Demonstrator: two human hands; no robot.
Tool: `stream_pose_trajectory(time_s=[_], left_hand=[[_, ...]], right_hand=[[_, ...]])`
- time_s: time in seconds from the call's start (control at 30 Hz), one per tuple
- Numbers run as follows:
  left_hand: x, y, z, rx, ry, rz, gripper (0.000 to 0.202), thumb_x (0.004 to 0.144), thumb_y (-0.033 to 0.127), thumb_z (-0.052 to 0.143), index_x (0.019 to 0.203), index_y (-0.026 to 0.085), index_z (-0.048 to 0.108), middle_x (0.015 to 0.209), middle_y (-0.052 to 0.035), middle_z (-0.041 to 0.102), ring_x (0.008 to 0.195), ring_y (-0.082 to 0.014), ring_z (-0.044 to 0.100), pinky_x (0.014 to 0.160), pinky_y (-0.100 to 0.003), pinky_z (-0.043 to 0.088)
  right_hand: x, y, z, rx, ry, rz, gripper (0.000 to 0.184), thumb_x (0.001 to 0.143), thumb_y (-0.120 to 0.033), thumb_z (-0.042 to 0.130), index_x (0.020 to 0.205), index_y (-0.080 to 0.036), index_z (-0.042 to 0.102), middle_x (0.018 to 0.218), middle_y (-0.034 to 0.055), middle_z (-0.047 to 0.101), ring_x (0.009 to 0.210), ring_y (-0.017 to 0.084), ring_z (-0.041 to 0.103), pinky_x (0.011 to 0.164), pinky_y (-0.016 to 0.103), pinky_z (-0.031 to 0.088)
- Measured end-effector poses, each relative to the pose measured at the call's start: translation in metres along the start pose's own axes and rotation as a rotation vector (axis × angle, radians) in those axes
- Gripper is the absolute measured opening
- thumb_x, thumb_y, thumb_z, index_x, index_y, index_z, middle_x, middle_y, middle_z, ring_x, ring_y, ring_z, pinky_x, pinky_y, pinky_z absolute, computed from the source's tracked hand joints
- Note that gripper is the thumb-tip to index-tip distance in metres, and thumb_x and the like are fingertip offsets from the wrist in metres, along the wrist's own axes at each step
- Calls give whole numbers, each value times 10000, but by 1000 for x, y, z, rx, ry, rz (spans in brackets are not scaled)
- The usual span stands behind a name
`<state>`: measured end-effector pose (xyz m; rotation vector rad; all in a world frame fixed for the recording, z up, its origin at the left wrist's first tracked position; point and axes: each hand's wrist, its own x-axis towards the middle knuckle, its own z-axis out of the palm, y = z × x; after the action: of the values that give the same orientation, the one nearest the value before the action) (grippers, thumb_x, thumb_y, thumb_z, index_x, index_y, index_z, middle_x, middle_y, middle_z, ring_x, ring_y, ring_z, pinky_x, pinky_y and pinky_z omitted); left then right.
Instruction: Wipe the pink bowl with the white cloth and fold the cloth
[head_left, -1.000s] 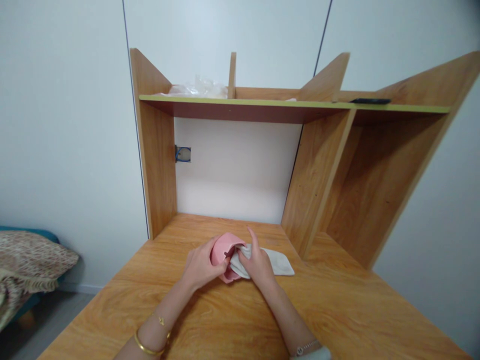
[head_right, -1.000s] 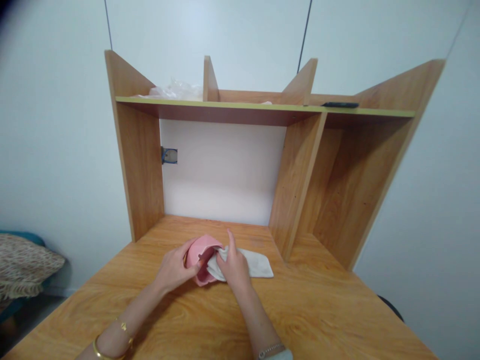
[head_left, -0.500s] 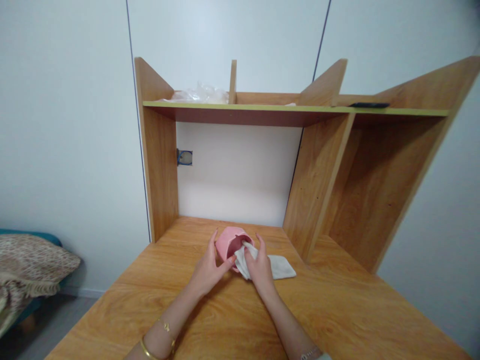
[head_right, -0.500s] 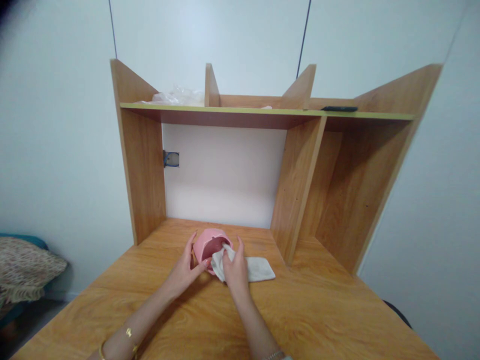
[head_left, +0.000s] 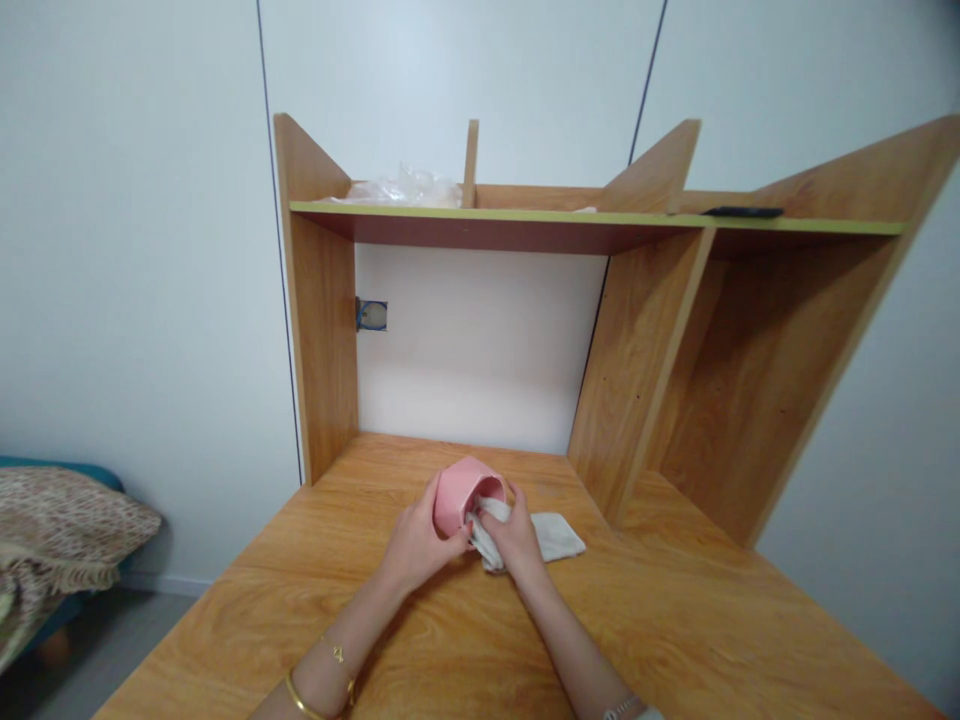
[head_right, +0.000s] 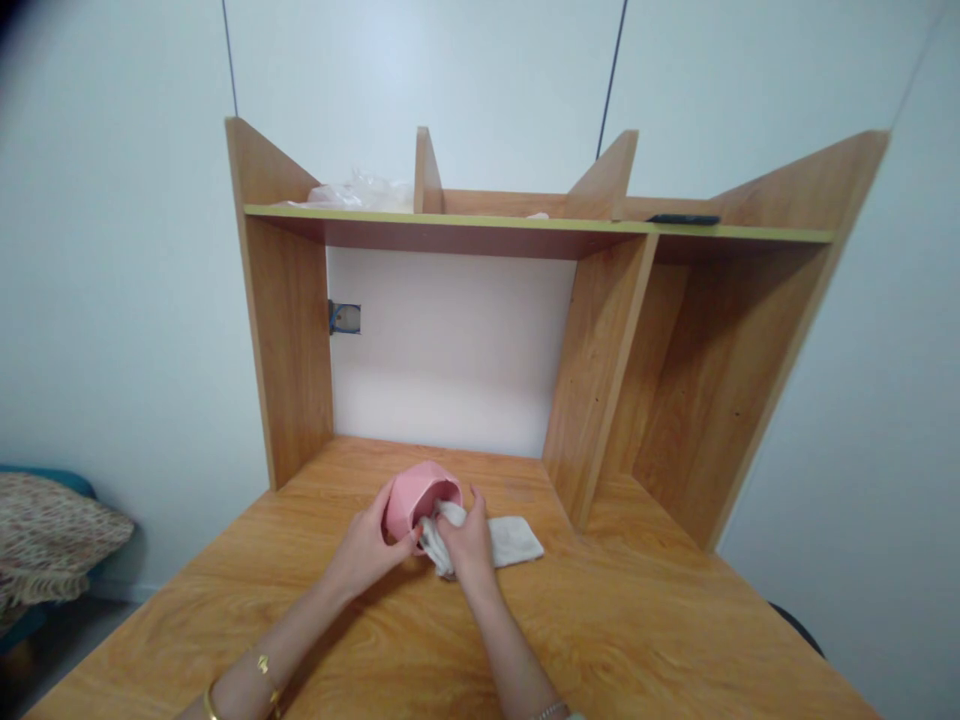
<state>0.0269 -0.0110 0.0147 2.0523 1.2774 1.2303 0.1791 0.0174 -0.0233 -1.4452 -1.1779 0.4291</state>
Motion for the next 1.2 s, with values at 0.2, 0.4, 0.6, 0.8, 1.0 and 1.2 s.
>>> stream_pose_trajectory(time_s=[0.2,0.4,0.6,0.8,1.0,1.2], left_hand=[[0,8,-8,101,-52,-30,638,653,397,596,1229,174,438,995,-80,645,865,-241,602,733,-306,459],[-3,9,-10,204,-108,17,627,610,428,623,1187,221,492,912,-59,667,811,-262,613,722,-328,454],[-1,3,-4,93,-78,-33,595,606,355,626,1174,229,501,937,-42,662,805,-228,613,717,-301,465],[9,-12,3,-78,33,-154,466,642,206,540,1105,146,548,1002,-77,649,889,-208,599,801,-305,453],[16,-30,9,-356,114,-351,248,705,296,509,835,108,605,677,-39,656,593,-149,604,530,-223,460],[16,-37,14,-478,111,-449,283,749,398,458,731,125,530,378,58,450,288,-66,395,310,-166,301]], right_hand=[[1,-10,-18,-311,-32,-101,711,676,-287,560,1305,-105,284,866,108,657,762,244,632,632,301,452],[1,-21,-30,-622,-98,-161,685,738,-312,524,1344,-160,242,693,57,647,658,234,627,509,254,355],[1,-22,-33,-488,-68,-248,643,743,-358,523,1309,-150,301,607,7,606,586,208,595,515,250,367],[6,-14,-30,-255,-26,-216,617,758,-412,484,1277,-129,306,830,75,645,752,216,614,612,279,437],[15,-3,-46,-571,-74,-46,554,809,-402,396,1257,-84,330,1014,191,608,916,278,593,714,358,433],[18,-3,-60,-898,-18,2,526,768,-436,476,1147,-73,438,1008,239,586,902,313,594,704,377,427]])
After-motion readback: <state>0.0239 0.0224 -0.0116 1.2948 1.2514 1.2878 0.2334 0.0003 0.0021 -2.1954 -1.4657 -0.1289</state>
